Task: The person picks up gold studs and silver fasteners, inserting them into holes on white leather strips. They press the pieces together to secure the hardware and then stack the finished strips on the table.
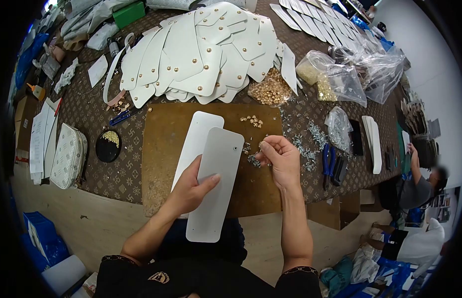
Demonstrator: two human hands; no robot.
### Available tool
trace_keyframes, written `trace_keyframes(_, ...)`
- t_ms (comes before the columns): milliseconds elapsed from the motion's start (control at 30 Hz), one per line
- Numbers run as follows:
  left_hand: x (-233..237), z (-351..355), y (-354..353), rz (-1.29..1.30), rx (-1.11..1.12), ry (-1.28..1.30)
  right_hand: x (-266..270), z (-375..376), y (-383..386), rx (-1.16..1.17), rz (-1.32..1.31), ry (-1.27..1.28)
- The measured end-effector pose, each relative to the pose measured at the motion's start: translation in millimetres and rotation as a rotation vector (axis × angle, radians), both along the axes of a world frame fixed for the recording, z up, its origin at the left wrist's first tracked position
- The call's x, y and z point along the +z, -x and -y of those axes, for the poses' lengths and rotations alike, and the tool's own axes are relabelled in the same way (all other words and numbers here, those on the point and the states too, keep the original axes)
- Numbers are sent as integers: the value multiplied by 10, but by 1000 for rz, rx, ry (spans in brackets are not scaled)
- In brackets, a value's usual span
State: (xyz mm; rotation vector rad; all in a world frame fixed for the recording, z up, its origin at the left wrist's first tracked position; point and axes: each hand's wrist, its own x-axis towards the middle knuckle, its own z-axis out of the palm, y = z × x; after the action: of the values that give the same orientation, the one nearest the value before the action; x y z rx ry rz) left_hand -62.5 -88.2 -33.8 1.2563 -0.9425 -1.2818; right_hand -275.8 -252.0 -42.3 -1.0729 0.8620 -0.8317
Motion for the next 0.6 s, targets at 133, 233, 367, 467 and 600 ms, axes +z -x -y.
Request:
trace_keyframes(133,-24,-2,4,-7,5,-10,27,-26,-40,-22,-24,-14)
trace_keyframes(233,21,-1,6,-41,12,-10,37,-27,-34,-8,-28,-16)
trace_keyframes(367,14,3,-11,-19,3,-10,77,-43,-53,-1,-14,-37)
trace_keyframes(467,-24,5,-12,20,-5,5,79,-50,-53,28,37,-25)
trace_keyframes(600,-37,11,7,1,-1,5,50,-39,-19,58,39,-1)
